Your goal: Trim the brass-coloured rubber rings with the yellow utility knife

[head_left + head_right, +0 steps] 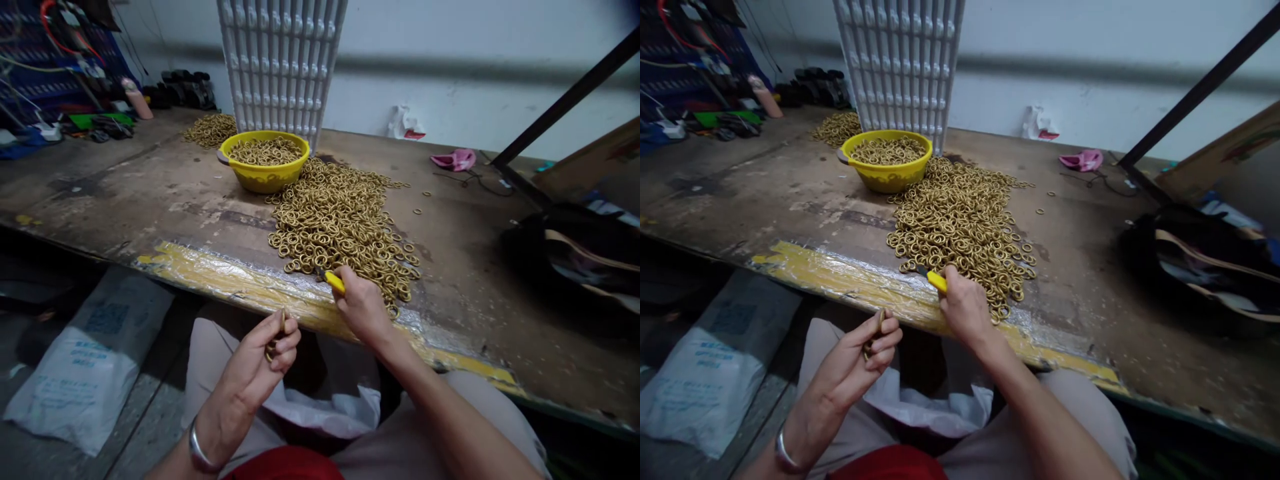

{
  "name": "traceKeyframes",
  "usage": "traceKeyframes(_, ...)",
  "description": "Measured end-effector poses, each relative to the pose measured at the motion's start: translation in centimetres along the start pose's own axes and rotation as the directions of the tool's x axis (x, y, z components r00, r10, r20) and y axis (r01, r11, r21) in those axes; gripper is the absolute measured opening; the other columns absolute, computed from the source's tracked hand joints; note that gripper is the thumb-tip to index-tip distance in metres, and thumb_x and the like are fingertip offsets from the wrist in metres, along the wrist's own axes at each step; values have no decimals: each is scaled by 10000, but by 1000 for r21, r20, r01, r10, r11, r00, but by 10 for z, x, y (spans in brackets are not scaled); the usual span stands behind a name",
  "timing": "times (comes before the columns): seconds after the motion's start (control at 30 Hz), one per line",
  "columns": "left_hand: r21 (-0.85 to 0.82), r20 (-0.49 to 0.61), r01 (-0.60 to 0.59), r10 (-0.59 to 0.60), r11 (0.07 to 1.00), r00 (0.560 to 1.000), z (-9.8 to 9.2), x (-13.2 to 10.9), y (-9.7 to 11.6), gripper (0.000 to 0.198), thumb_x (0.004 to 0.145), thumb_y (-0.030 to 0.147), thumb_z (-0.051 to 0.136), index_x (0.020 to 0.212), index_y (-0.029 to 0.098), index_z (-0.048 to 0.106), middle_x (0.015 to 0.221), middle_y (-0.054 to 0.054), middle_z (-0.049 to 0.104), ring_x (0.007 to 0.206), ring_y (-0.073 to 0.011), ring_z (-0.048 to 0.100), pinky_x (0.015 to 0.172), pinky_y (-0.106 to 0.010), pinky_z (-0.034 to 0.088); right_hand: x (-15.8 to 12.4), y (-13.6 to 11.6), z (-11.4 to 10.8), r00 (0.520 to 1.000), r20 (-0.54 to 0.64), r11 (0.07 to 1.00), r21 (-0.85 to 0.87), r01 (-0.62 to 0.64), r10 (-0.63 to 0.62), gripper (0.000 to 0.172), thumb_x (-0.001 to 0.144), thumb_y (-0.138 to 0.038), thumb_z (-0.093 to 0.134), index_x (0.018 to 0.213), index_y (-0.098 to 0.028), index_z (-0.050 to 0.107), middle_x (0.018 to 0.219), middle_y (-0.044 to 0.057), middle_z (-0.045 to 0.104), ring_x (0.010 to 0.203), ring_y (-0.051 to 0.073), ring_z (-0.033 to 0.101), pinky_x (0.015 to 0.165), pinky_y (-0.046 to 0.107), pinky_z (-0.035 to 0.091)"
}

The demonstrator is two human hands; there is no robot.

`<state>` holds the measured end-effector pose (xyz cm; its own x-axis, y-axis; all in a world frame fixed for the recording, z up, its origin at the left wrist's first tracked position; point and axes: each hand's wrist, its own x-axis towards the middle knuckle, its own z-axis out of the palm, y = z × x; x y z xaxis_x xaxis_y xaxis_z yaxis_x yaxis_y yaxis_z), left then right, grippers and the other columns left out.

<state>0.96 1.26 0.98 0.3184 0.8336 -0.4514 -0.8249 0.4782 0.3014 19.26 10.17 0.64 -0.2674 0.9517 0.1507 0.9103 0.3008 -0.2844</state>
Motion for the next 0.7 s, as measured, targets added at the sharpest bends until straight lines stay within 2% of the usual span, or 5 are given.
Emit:
traceKeyframes(0.23,126,-9,-112,114,986,993,-10,2,-3,145,836,184,650,923,146,541,730,14,450,515,-31,384,382,-97,272,-4,-12,10,994,109,892,450,-46,-4,118,819,-218,471,718,-181,520,623,-13,514,587,116,461,573,229,305)
traceKeyframes(0.37,218,-12,-114,119,969,993,-14,5,-3,267,796,304,704,954,142,564,752,-7,492,531,-45,417,376,-100,268,-4,-16,8,932,360,485,822,-299,-35,230,808,-397,538,721,-188,498,524,-69,386,458,79,333,457,207,279)
traceKeyframes(0.43,256,-14,-129,137,958,990,-18,8,0,277,768,339,728,829,131,555,702,5,472,526,-50,419,355,-94,249,-7,-19,7,871,478,238,864,-443,-116,278,766,-445,605,773,-192,491,484,-101,338,395,59,258,394,194,232)
traceKeyframes(0.5,306,-26,-143,158,941,987,-22,10,2,285,755,326,740,751,134,528,657,22,448,501,-45,405,334,-89,216,-10,-20,7,841,511,108,860,-499,-180,325,730,-459,661,790,-188,494,479,-107,354,376,46,254,371,183,223)
traceKeyframes(0.7,394,23,-131,133,910,991,-20,9,3,295,776,317,709,970,120,604,834,-80,622,468,-44,446,328,-107,211,-14,-24,6,816,532,165,846,-507,-224,333,741,-468,665,833,-162,572,462,-95,390,363,47,308,352,171,225)
